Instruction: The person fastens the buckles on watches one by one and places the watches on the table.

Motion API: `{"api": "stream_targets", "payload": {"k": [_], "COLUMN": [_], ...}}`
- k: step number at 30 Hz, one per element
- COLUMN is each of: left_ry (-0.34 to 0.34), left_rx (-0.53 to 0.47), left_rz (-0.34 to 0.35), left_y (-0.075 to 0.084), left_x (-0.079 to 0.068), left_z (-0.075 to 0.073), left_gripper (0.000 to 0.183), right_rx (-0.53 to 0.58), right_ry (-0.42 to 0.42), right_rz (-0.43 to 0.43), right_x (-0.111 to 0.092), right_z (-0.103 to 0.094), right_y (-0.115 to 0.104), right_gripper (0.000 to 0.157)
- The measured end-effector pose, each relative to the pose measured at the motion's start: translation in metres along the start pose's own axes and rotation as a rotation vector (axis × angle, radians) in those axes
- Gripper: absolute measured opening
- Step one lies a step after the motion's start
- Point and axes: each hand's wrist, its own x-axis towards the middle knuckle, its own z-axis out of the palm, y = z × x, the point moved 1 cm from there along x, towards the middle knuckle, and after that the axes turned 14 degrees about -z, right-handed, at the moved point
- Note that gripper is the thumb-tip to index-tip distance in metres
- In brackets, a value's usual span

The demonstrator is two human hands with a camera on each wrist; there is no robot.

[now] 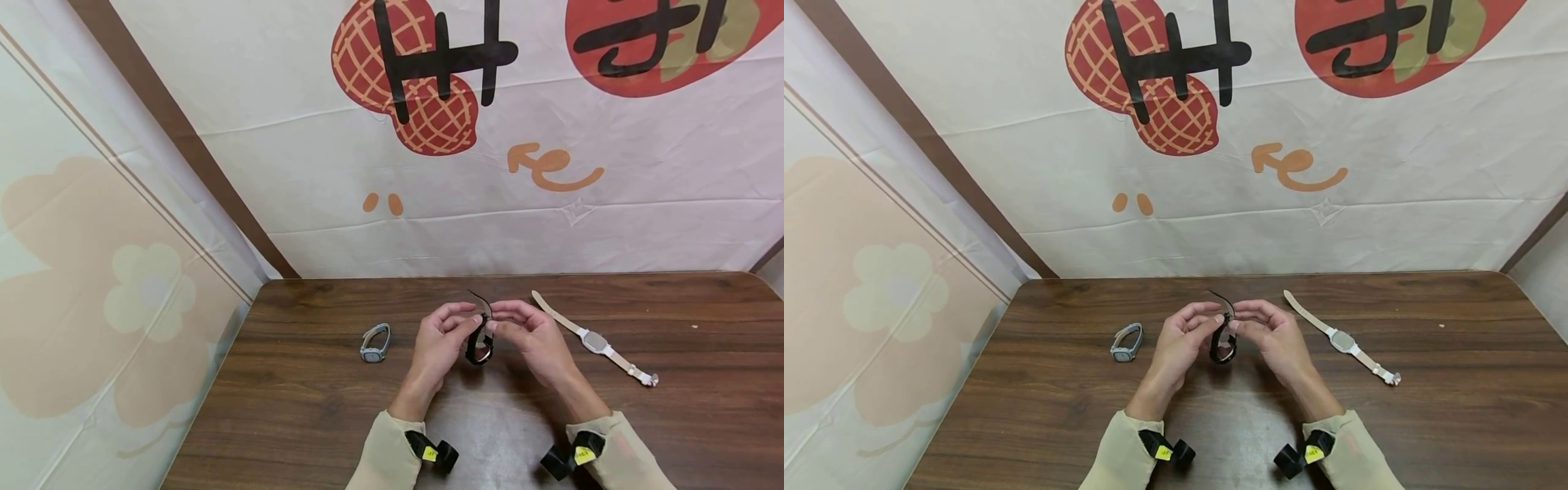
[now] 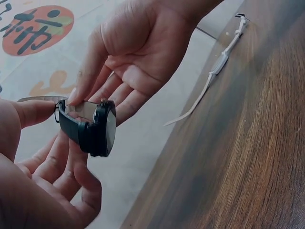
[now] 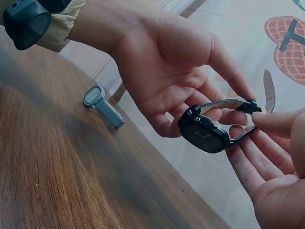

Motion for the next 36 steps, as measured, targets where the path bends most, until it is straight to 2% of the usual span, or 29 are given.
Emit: {"api": "stream_targets", "payload": {"k": [5,21,29,36], "left_ry": [0.020,0.024,0.055,0.069], "left_rx": [-0.003,-0.040,-0.054,-0.063], "left_rz": [-0.013,-0.046,-0.036,-0.020], "left_y": [0.0008,0.0017,0.0043,0.0059], "left_x": [-0.0023,-0.0040,-0.0075,-0.0102], "left_z": [0.0020,0.0044,0.0073,0.0092], "left_gripper": [0.025,0.021,0.018,0.017], "right_rx": [0.016,0.102,0.226,0.280], "right_ry": [-0.014,-0.086,-0.127,-0.146], "right_rz": [-0.029,-0.097,-0.144,-0.159], "right_x": [0.0003,-0.0005,-0.0009,-0.0014], "right_z": [0.0007,0.0023,0.0003,0.0003], "right_y": [0.0011,0.0017,0.0077,0.0095], "right_gripper": [0.022,0.028,0.036,0.039]}}
